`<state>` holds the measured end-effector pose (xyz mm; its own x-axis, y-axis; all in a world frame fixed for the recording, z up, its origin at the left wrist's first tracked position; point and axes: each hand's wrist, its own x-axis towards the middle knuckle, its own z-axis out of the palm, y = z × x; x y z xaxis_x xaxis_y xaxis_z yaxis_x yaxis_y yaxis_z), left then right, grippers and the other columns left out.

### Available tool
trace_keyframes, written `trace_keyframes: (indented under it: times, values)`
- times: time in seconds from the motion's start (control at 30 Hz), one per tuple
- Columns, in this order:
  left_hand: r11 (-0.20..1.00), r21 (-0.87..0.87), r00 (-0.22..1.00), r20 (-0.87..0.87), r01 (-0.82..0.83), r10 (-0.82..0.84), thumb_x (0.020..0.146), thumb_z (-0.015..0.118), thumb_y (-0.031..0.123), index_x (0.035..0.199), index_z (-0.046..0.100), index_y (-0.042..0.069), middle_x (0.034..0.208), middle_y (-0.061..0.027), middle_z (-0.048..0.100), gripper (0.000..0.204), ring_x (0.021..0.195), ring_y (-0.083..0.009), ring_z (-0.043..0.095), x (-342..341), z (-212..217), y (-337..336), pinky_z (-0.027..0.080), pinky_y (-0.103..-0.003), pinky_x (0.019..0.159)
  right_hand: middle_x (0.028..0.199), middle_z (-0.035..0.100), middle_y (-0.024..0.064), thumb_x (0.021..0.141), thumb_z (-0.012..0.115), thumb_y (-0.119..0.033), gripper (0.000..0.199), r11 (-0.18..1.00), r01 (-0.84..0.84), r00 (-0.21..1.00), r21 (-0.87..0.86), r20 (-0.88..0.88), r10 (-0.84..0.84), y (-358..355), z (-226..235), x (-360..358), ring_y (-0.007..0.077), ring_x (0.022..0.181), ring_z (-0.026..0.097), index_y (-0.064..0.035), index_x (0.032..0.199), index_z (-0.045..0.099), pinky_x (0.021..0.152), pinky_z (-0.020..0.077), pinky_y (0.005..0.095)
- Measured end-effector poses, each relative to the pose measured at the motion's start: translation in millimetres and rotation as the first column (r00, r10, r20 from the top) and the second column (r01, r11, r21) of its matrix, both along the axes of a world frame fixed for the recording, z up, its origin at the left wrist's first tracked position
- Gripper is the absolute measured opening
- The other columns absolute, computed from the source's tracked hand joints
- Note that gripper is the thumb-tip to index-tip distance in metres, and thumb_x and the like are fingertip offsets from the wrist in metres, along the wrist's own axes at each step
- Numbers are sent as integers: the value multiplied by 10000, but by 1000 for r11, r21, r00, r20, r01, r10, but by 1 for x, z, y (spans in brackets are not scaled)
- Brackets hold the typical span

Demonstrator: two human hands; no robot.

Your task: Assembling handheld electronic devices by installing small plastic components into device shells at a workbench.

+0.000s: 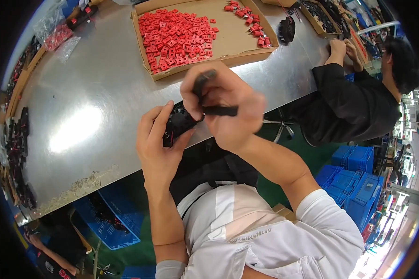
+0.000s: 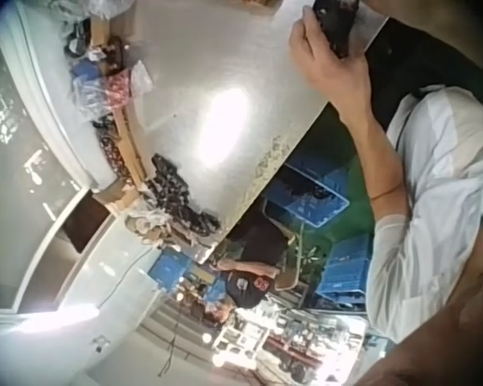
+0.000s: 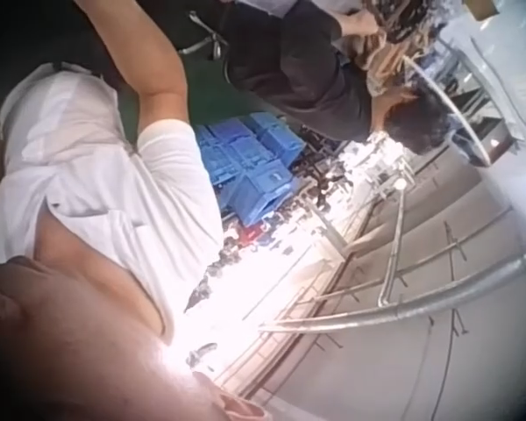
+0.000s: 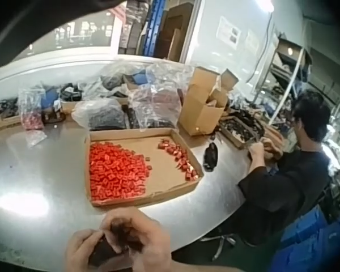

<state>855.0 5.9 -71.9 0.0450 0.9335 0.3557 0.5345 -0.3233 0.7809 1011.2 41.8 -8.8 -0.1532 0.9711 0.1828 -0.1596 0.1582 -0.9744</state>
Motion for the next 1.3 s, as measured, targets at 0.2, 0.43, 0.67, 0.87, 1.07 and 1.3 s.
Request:
trace_keyframes:
  times: [0.2, 0.43, 0.67, 0.87, 1.07, 1.3]
  values:
    - [997, -78, 999, -28, 14, -17, 671, 863, 72, 1276, 656, 59, 1132, -140, 633, 640, 1001, -329, 624, -10, 3, 14, 510, -392, 866, 811, 516, 93, 756, 358, -956, 996, 932, 2, 970, 363, -226, 86, -11, -52, 2, 206, 664, 479, -20, 1046, 543, 625, 403, 360]
    - [997, -65, 999, -32, 39, -41, 669, 872, 82, 1270, 659, 61, 1139, -146, 632, 638, 1013, -328, 621, -3, 13, 19, 511, -392, 879, 873, 554, 134, 731, 335, -976, 1048, 912, 73, 957, 403, -286, 49, -5, -33, 10, 239, 710, 540, -13, 1091, 538, 662, 441, 387]
    - [999, -35, 1000, -28, -8, 7, 652, 883, 75, 1263, 655, 64, 1160, -140, 628, 653, 1037, -314, 617, 15, 23, 17, 511, -389, 886, 937, 579, 138, 690, 331, -1004, 1171, 981, -44, 829, 190, -541, 142, 10, 0, 46, 198, 791, 579, 44, 1182, 513, 697, 479, 312]
    - [999, -39, 998, -63, 21, -23, 637, 882, 41, 1270, 651, 45, 1176, -131, 625, 674, 1071, -282, 620, 22, 27, 18, 492, -349, 941, 798, 568, 130, 769, 279, -952, 1055, 999, -20, 752, -44, -659, -14, 24, -1, 56, 263, 665, 521, 11, 1075, 579, 635, 415, 379]
    - [999, -37, 998, -61, 15, -17, 630, 880, 29, 1263, 647, 34, 1179, -130, 617, 674, 1068, -275, 613, 32, 32, 18, 485, -341, 943, 808, 570, 130, 857, 251, -863, 957, 970, -46, 658, -240, -738, -151, 30, -4, 62, 253, 664, 503, 5, 1080, 588, 651, 406, 388]
    - [996, -86, 999, -41, 32, -35, 630, 876, 23, 1263, 644, 30, 1189, -125, 610, 675, 1077, -267, 607, 47, 39, 23, 483, -341, 945, 830, 573, 129, 887, 287, -819, 903, 939, -85, 565, -333, -792, -230, 37, -1, 82, 258, 700, 504, 2, 1107, 594, 692, 416, 390]
